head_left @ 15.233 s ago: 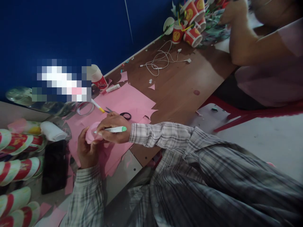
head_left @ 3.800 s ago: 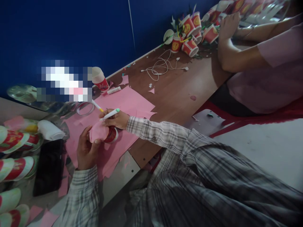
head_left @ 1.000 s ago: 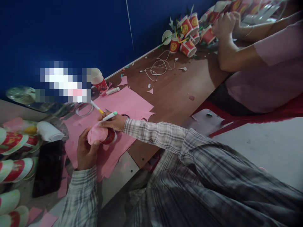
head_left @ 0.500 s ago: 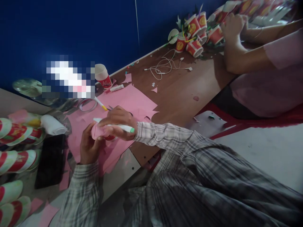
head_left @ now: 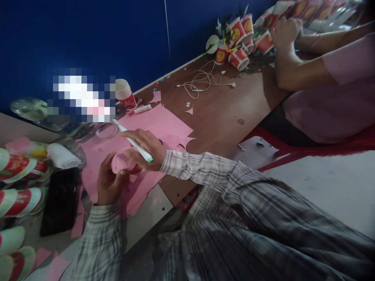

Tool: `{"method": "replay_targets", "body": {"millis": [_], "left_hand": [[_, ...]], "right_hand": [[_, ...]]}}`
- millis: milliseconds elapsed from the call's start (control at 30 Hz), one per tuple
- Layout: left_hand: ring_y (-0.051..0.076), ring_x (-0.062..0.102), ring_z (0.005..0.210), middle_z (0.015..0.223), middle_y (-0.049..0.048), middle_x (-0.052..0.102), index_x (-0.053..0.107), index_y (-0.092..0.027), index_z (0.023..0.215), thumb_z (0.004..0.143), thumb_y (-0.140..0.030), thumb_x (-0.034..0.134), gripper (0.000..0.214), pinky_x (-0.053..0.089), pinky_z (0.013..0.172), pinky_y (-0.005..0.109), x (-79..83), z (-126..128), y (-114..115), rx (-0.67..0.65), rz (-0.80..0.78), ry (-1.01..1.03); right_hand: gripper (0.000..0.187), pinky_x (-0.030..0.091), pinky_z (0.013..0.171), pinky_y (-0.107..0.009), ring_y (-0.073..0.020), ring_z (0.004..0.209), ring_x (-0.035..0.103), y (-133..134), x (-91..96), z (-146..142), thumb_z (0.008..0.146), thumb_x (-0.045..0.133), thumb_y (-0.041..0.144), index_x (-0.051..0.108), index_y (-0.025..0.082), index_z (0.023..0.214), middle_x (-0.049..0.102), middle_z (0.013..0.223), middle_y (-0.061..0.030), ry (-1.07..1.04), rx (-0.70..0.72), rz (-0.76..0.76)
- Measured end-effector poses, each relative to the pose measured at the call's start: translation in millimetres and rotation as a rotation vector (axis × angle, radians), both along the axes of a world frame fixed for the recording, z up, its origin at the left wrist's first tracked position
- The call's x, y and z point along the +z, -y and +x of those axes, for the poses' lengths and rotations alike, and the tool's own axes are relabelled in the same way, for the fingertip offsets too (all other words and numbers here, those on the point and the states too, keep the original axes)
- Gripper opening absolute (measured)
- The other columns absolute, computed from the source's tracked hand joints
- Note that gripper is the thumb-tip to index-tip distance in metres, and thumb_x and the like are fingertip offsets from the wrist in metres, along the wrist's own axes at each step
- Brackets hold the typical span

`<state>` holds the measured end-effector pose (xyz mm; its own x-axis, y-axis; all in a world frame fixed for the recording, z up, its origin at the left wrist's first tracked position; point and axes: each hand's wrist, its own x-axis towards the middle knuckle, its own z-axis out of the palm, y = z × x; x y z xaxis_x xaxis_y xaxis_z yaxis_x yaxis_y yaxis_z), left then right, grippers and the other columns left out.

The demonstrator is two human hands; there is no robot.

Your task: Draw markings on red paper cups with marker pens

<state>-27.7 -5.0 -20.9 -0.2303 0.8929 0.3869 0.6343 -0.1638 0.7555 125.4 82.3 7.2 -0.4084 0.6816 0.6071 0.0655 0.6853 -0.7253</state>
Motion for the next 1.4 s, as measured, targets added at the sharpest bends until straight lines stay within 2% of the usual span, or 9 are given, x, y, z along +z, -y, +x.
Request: {"method": "replay_targets", "body": {"millis": [133,200,367,433,567,900,1033,1200,1400], "left_hand": [[0.018,0.039,0.113,0.123,0.0105,0.042,0.039,-0.017,0.122,0.072,-0.038,0.046,0.054,0.025,0.096,0.034,3.4,2,0,0.019,-0.032,-0.059],[0.018,0.039,0.114,0.123,0.0105,0.041,0.038,-0.016,0.123,0.073,-0.037,0.046,0.054,0.026,0.096,0.035,3.1,0,0,0.024,-0.035,-0.096],[0.019,0.038,0.114,0.124,0.0094,0.041,0.037,-0.018,0.123,0.073,-0.034,0.046,0.054,0.026,0.096,0.035,-2.0,-5,0,0.017,-0.018,-0.086],[0.019,0.039,0.113,0.123,0.0087,0.041,0.037,-0.019,0.123,0.073,-0.034,0.045,0.053,0.027,0.095,0.036,-3.5,-5,0,0.023,-0.014,-0.064],[0.020,0.042,0.110,0.119,0.0085,0.044,0.039,-0.020,0.121,0.072,-0.036,0.046,0.053,0.030,0.093,0.037,-3.3,-4,1,0.034,0.009,-0.072],[0.021,0.044,0.106,0.113,0.0098,0.046,0.039,-0.019,0.120,0.070,-0.039,0.047,0.055,0.034,0.089,0.036,-11.7,-10,-3,0.027,0.060,-0.103],[0.020,0.045,0.106,0.116,0.0103,0.044,0.038,-0.019,0.122,0.069,-0.040,0.047,0.057,0.034,0.089,0.036,-11.6,-12,-3,0.036,0.072,-0.022],[0.021,0.041,0.112,0.121,0.0105,0.042,0.038,-0.019,0.122,0.073,-0.038,0.043,0.053,0.031,0.092,0.037,-6.0,-13,-1,0.028,0.096,0.041],[0.020,0.042,0.108,0.119,0.0093,0.042,0.037,-0.019,0.122,0.070,-0.040,0.045,0.057,0.031,0.091,0.037,-5.5,-8,0,0.017,0.035,0.064]], "right_hand": [[0.044,0.042,0.071,-0.027,-0.0138,0.103,0.059,-19,-8.4,-6,0.083,0.033,0.037,0.067,0.011,0.071,0.063,0.100,0.0018,-0.044,-0.135,-0.026],[0.053,0.038,0.073,-0.031,-0.0141,0.097,0.059,-29,-14.3,-8,0.084,0.027,0.037,0.064,0.003,0.067,0.064,0.100,0.0019,0.023,-0.171,-0.002],[0.040,0.040,0.088,-0.034,-0.0157,0.104,0.056,-48,-30.6,-14,0.078,0.049,0.037,0.061,0.007,0.102,0.061,0.108,-0.0069,0.346,-0.272,-0.025],[0.051,0.036,0.091,-0.038,-0.0210,0.105,0.054,-53,-36.7,-16,0.078,0.046,0.045,0.055,0.008,0.112,0.059,0.112,-0.0058,0.461,-0.289,-0.040],[0.077,0.031,0.103,-0.045,-0.0252,0.116,0.044,-58,-46.7,-18,0.067,0.067,0.042,0.033,0.017,0.131,0.052,0.120,-0.0126,0.610,-0.201,-0.033],[0.089,0.031,0.103,-0.048,-0.0291,0.115,0.046,-62,-60.3,-24,0.058,0.072,0.050,0.034,0.015,0.131,0.053,0.120,-0.0159,0.631,-0.256,0.057],[0.061,0.036,0.090,-0.039,-0.0233,0.110,0.055,-65,-63.9,-23,0.076,0.046,0.048,0.048,0.006,0.121,0.059,0.114,-0.0157,0.571,-0.348,0.149],[0.061,0.039,0.070,-0.032,-0.0174,0.088,0.064,-68,-66.0,-23,0.076,0.037,0.051,0.058,0.002,0.107,0.067,0.093,-0.0152,0.375,-0.470,0.355],[0.054,0.045,0.084,-0.035,-0.0194,0.099,0.063,-68,-62.5,-22,0.077,0.049,0.050,0.060,0.007,0.107,0.066,0.100,-0.0116,0.399,-0.366,0.191]]}}
